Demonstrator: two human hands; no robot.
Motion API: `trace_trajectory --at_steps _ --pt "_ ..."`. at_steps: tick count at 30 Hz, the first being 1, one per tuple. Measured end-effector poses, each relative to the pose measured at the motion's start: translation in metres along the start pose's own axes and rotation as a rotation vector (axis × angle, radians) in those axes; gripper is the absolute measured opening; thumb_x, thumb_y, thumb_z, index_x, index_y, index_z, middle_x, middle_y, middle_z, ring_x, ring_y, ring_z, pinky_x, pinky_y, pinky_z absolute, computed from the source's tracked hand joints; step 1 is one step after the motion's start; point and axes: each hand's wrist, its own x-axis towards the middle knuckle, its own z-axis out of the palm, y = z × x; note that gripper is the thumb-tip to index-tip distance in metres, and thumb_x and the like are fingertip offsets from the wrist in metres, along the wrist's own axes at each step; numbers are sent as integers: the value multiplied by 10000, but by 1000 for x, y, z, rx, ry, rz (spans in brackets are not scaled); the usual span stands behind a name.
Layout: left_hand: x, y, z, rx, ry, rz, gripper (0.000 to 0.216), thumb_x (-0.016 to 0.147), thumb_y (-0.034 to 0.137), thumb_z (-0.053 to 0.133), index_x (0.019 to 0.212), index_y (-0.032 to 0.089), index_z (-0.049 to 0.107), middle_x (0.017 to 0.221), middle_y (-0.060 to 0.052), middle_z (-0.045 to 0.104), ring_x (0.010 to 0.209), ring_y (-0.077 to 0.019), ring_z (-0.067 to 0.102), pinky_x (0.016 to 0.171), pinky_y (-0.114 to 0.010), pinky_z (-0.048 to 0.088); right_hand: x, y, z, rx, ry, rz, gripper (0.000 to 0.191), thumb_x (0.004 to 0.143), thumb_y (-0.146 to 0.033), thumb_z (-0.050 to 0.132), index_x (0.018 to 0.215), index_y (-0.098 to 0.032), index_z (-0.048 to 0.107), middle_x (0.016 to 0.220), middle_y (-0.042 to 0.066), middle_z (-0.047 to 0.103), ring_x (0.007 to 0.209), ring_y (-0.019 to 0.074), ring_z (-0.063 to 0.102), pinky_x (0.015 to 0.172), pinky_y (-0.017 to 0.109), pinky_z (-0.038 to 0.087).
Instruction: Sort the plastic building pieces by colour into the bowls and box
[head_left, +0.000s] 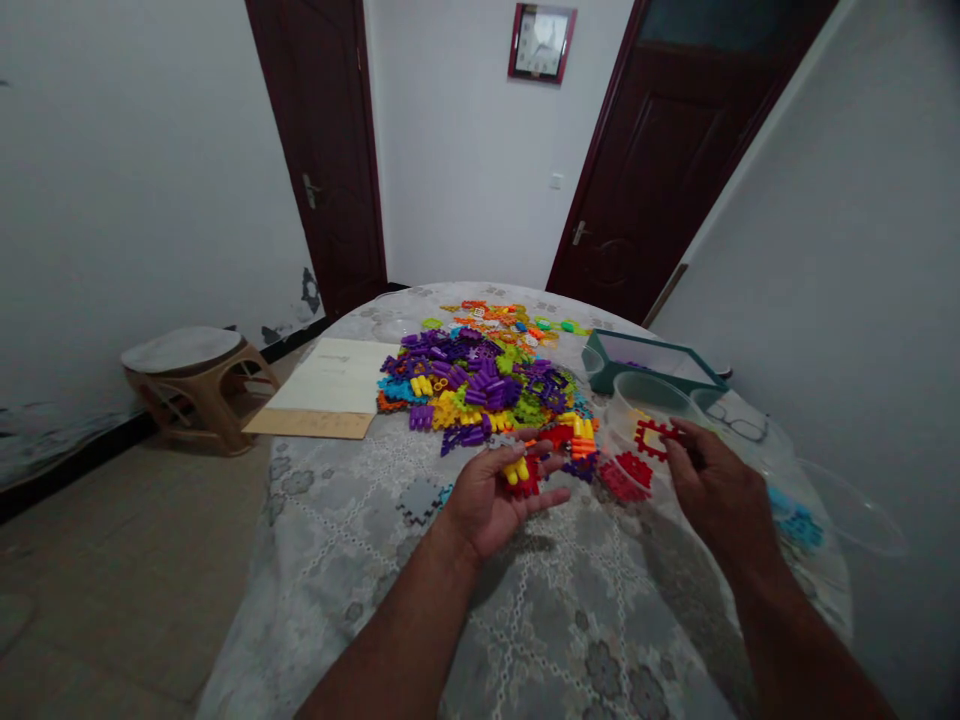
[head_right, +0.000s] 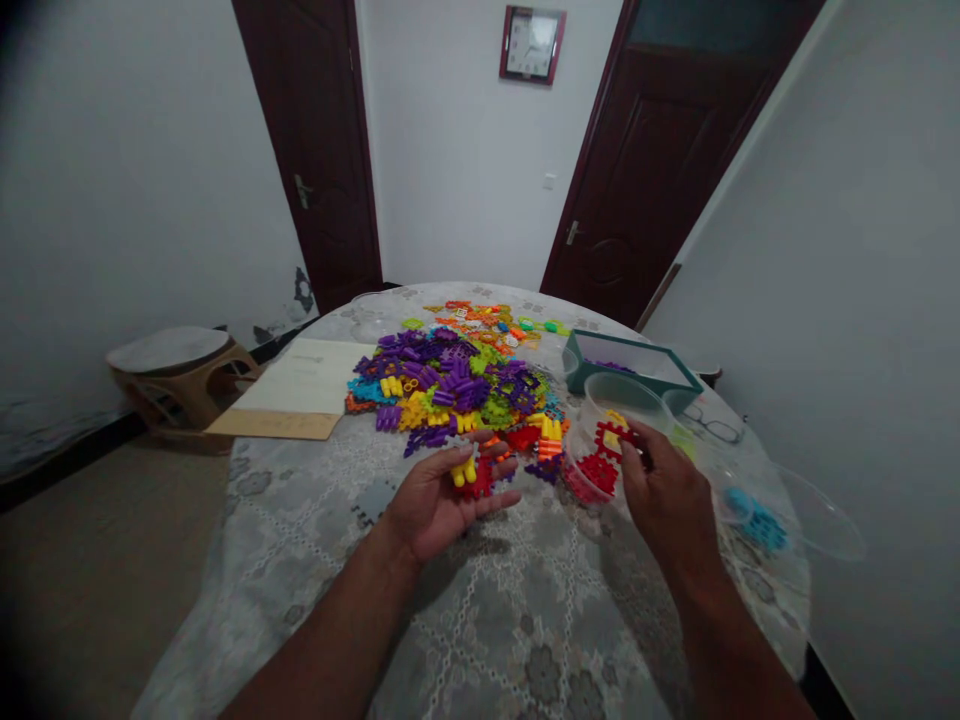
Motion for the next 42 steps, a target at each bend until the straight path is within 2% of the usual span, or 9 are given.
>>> trace_trajectory --at_steps 4,9,15,17,24,28,34,37,42 --pt "1 -1 -1 29 12 3 286 887 162 677 1173 165 689 1159 -143 761 1074 -323 742 965 -631 564 -4 -14 3 26 51 -96 412 988 -392 512 1278 -155 685 1167 170 739 908 280 696 897 466 549" --pt "0 -5 1 82 -39 37 323 881 189 737 1199 179 680 1215 -143 747 1078 -304 741 936 -523 604 -35 -85 -2 415 -273 -176 360 1021 -359 565 1351 -234 640 1110 100 734 843 212 689 761 356 583" --pt "-2 -11 7 119 -137 95 326 841 183 801 1152 162 702 1147 -130 757 1082 -269 733 962 -381 592 -49 -135 14 635 -410 -232 496 982 -244 616 1472 -270 541 1414 114 655 1183 251 679 1019 423 560" --pt "-1 -12 7 117 -138 90 368 821 181 828 1167 162 705 1148 -125 756 1101 -267 725 983 -369 582 -47 -136 18 656 -419 -208 433 975 -205 600 1403 -269 596 1381 99 671 1244 251 649 1060 422 531" --pt "3 -10 3 97 -33 -8 312 975 384 687 1189 156 708 1213 -161 736 1038 -287 749 889 -474 632 -21 -112 4 556 -461 -133 323 958 -195 577 1253 -259 693 1121 55 729 991 210 685 879 346 544" --pt "2 -5 7 120 30 -27 410 1030 492 559 1224 157 693 1157 -166 744 919 -275 763 777 -508 659 23 -59 -2 292 -325 -133 347 962 -267 556 1275 -201 692 1120 94 733 942 229 686 869 376 546" --pt "0 -4 6 172 2 -1 506 1040 550 502 1286 144 676 1238 -186 730 795 -218 746 557 -327 623 76 23 22 -89 -17 -39 440 921 -311 540 1266 -95 707 1164 206 731 1000 316 696 968 496 545" --pt "0 -5 4 211 -26 19 523 1045 556 484 1321 147 658 1263 -190 726 801 -215 747 517 -289 590 69 17 26 -12 22 -44 419 925 -315 547 1253 -114 712 1152 186 737 968 296 706 959 483 557" --pt "-2 -8 3 326 -72 -13 547 1028 572 523 1402 181 607 1206 -180 745 801 -222 751 475 -251 536 17 -57 8 386 -239 -109 317 1006 -367 561 1244 -220 709 1203 100 739 937 220 719 838 369 584"
